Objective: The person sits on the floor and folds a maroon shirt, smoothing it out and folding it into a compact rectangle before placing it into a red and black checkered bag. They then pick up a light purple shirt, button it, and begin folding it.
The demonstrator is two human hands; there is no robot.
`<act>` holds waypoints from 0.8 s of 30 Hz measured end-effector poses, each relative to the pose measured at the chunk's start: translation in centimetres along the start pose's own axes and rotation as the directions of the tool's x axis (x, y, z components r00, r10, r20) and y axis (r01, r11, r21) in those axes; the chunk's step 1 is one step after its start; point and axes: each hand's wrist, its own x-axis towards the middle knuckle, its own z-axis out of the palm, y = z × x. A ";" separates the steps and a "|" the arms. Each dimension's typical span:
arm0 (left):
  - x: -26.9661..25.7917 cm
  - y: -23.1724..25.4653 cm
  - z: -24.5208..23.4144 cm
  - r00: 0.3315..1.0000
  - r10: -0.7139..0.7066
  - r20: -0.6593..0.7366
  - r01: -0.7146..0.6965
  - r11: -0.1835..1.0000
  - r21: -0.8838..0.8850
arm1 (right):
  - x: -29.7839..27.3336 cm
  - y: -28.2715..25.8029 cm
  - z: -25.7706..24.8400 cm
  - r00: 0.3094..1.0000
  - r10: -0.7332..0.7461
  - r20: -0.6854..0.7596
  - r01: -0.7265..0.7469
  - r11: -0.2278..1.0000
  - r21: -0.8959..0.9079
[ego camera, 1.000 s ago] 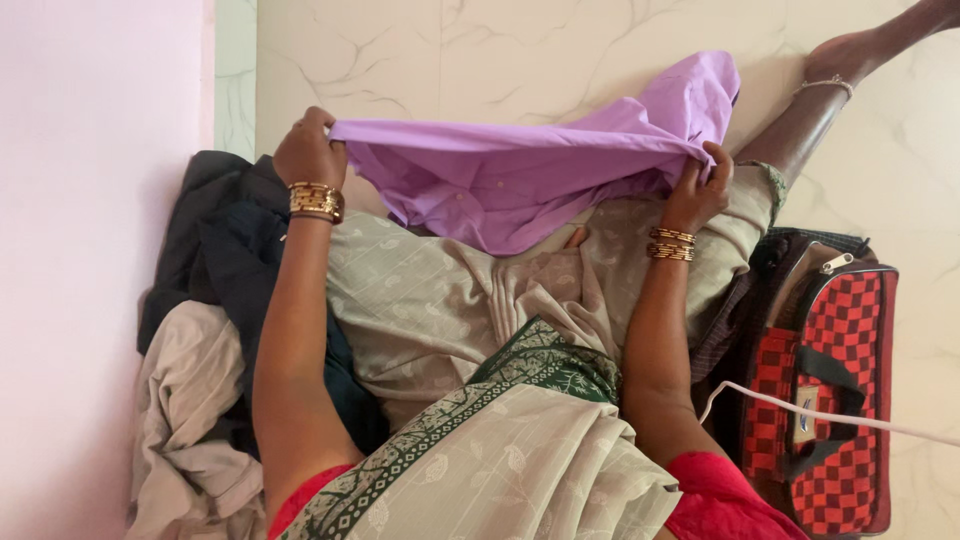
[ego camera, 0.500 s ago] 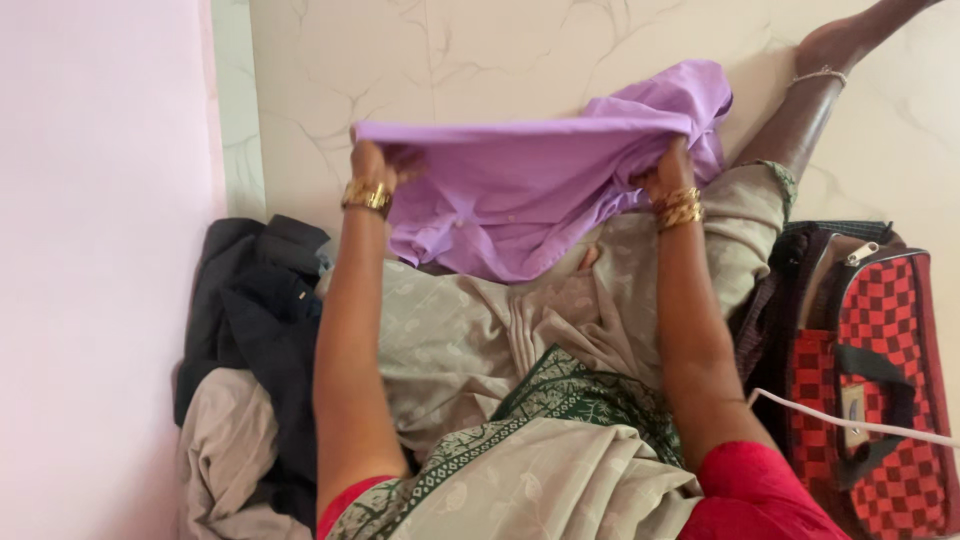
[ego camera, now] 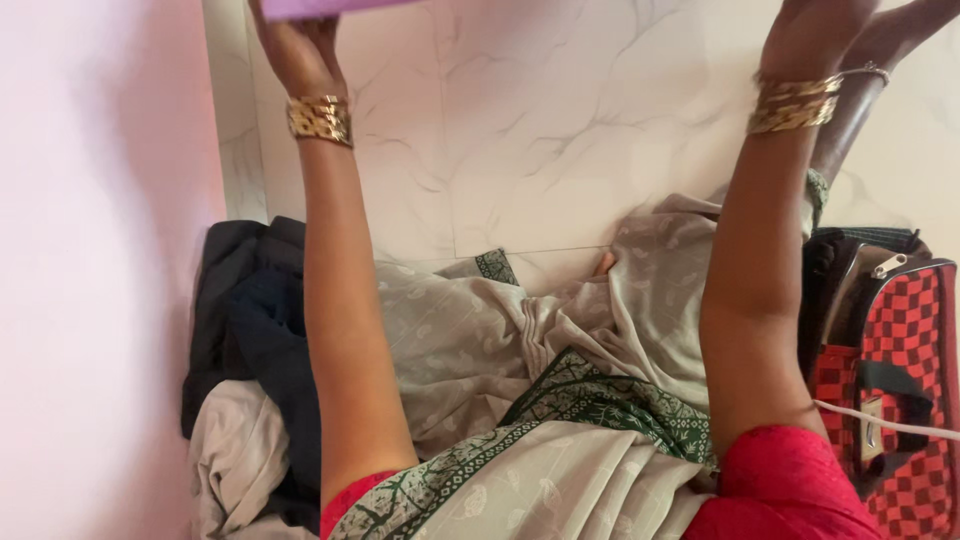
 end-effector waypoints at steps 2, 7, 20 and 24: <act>-2.4 -1.9 -5.2 0.997 -0.034 -0.073 0.046 0.985 0.166 | -0.8 0.7 -0.7 0.920 -0.386 0.062 0.389 0.887 -0.248; -8.5 -9.4 -18.6 0.959 -0.182 -0.219 0.284 0.676 0.680 | -7.3 5.7 -1.4 0.561 -0.743 0.366 0.777 0.320 -0.542; -14.9 -13.2 -27.2 0.945 -0.066 -0.320 0.325 0.093 0.941 | -16.2 10.9 -1.9 0.798 -0.378 0.470 0.524 0.047 -0.851; -15.4 -11.1 -24.3 0.876 -0.129 -0.466 0.482 0.153 0.863 | -17.0 12.5 -2.1 0.824 -0.331 0.460 0.502 0.050 -0.863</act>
